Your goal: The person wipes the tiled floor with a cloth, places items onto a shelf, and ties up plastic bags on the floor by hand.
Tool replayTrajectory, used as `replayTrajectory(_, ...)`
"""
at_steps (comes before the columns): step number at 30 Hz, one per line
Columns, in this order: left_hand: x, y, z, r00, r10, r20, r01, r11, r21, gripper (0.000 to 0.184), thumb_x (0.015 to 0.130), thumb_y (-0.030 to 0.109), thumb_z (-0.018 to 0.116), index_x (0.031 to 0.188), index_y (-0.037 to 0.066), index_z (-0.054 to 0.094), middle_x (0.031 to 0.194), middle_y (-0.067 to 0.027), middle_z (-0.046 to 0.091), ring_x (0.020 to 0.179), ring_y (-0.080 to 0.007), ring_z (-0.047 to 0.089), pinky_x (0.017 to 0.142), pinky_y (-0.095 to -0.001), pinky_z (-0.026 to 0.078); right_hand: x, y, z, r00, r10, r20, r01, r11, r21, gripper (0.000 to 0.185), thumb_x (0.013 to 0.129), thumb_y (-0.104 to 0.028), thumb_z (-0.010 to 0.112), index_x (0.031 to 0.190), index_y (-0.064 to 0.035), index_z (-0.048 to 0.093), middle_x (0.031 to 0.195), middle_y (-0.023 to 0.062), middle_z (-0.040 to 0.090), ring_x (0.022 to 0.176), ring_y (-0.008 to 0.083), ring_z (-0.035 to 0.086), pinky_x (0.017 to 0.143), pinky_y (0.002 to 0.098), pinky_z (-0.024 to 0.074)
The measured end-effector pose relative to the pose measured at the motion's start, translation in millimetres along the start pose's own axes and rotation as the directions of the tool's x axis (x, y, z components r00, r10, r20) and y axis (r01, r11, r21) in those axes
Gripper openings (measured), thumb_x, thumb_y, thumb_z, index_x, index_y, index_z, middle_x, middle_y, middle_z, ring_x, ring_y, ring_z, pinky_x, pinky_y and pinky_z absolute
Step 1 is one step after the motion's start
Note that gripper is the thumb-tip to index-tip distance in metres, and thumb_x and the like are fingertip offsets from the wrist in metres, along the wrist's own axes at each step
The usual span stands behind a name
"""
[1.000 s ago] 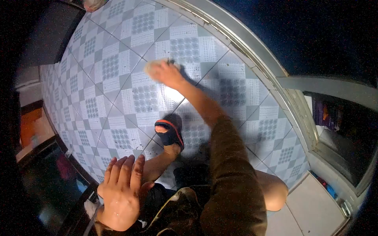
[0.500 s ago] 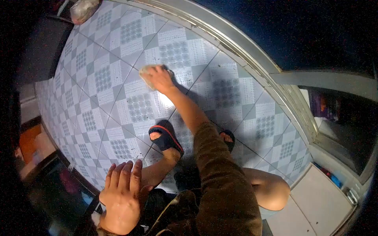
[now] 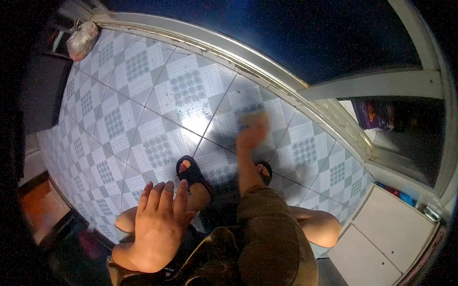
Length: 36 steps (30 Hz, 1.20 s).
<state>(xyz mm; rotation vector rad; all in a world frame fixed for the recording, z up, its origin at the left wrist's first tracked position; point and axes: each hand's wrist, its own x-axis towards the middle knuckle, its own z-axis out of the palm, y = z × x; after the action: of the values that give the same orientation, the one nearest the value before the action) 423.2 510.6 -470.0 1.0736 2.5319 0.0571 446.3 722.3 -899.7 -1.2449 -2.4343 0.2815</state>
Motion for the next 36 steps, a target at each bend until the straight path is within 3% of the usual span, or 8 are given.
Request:
replayTrajectory(2, 10, 1, -3, 0.999, 0.030, 0.023, -0.030, 0.999, 0.016, 0.062, 0.072, 0.025, 0.066, 0.123, -0.002, 0.045, 0.108, -0.0185, 0.054, 0.102, -0.0318, 0.051, 0.097, -0.0469, 0.036, -18, -66, 20, 0.934, -0.263, -0.242, 0.337, 0.873, 0.353, 0.042, 0.077, -0.006, 0.047, 0.118, 0.0004, 0.054, 0.124, 0.0200, 0.050, 0.116, 0.0395, 0.045, 0.099, 0.0500, 0.0314)
replayTrajectory(4, 20, 0, -1, 0.999, 0.043, 0.010, -0.043, 0.999, 0.033, 0.053, 0.075, 0.026, 0.062, 0.118, -0.004, 0.050, 0.104, -0.0194, 0.054, 0.101, -0.0300, 0.051, 0.097, -0.0445, 0.037, -51, -137, 47, 0.962, 0.008, 0.274, -0.179, 0.775, 0.606, 0.046, 0.073, 0.001, 0.048, 0.116, -0.0110, 0.059, 0.120, 0.0150, 0.052, 0.111, 0.0364, 0.045, 0.096, 0.0432, 0.0359)
replayTrajectory(10, 41, -10, 12, 0.998, 0.041, 0.044, -0.044, 0.997, 0.068, 0.052, 0.076, 0.028, 0.061, 0.117, -0.003, 0.052, 0.104, -0.0190, 0.056, 0.101, -0.0282, 0.051, 0.097, -0.0446, 0.037, -6, -180, 17, 0.968, -0.147, 0.205, -0.140, 0.364, 0.921, 0.044, 0.070, 0.006, 0.050, 0.111, -0.0057, 0.059, 0.118, 0.0135, 0.050, 0.114, 0.0327, 0.043, 0.095, 0.0419, 0.0361)
replayTrajectory(16, 41, -14, 12, 0.993, 0.099, 0.063, -0.101, 0.994, 0.031, 0.053, 0.076, 0.028, 0.061, 0.117, -0.003, 0.052, 0.105, -0.0196, 0.055, 0.102, -0.0299, 0.050, 0.097, -0.0454, 0.037, 114, 52, -15, 0.886, -0.087, -0.456, 0.369, 0.729, 0.577, 0.045, 0.076, -0.009, 0.051, 0.121, -0.0081, 0.054, 0.106, 0.0159, 0.056, 0.099, 0.0349, 0.052, 0.084, 0.0452, 0.0414)
replayTrajectory(21, 44, -11, 5, 0.987, 0.116, 0.115, -0.116, 0.993, -0.008, 0.064, 0.073, 0.029, 0.065, 0.124, -0.003, 0.045, 0.110, -0.0198, 0.053, 0.103, -0.0331, 0.050, 0.097, -0.0481, 0.036, 128, 89, -11, 0.934, 0.345, -0.092, -0.356, 0.923, -0.149, 0.047, 0.071, -0.018, 0.057, 0.116, -0.0075, 0.056, 0.106, 0.0207, 0.054, 0.100, 0.0339, 0.052, 0.082, 0.0454, 0.0424)
replayTrajectory(26, 55, -13, 1, 0.984, 0.141, 0.112, -0.142, 0.990, -0.001, 0.064, 0.073, 0.030, 0.065, 0.124, -0.004, 0.045, 0.110, -0.0202, 0.053, 0.103, -0.0334, 0.050, 0.098, -0.0485, 0.035, 86, -68, 50, 0.950, -0.227, -0.216, 0.255, 0.960, 0.114, 0.024, 0.083, -0.009, 0.051, 0.105, -0.0052, 0.060, 0.107, 0.0122, 0.059, 0.098, 0.0260, 0.056, 0.086, 0.0370, 0.0438)
replayTrajectory(27, 57, -15, 3, 0.985, 0.128, 0.119, -0.131, 0.991, 0.015, 0.064, 0.073, 0.029, 0.064, 0.124, -0.004, 0.045, 0.110, -0.0200, 0.053, 0.103, -0.0331, 0.050, 0.098, -0.0482, 0.035, 77, -125, 47, 0.999, -0.020, 0.041, -0.018, 0.654, 0.756, 0.026, 0.082, -0.008, 0.051, 0.106, -0.0050, 0.060, 0.117, 0.0110, 0.054, 0.110, 0.0267, 0.049, 0.091, 0.0388, 0.0401)
replayTrajectory(36, 47, -19, 9, 0.997, 0.081, 0.000, -0.080, 0.990, 0.119, 0.046, 0.077, 0.025, 0.057, 0.115, -0.003, 0.054, 0.099, -0.0184, 0.057, 0.099, -0.0292, 0.052, 0.096, -0.0445, 0.038, 71, -229, 27, 0.883, -0.462, 0.079, 0.169, 0.471, 0.866, 0.050, 0.065, 0.009, 0.051, 0.110, -0.0102, 0.064, 0.119, 0.0125, 0.054, 0.108, 0.0296, 0.050, 0.092, 0.0351, 0.0390)
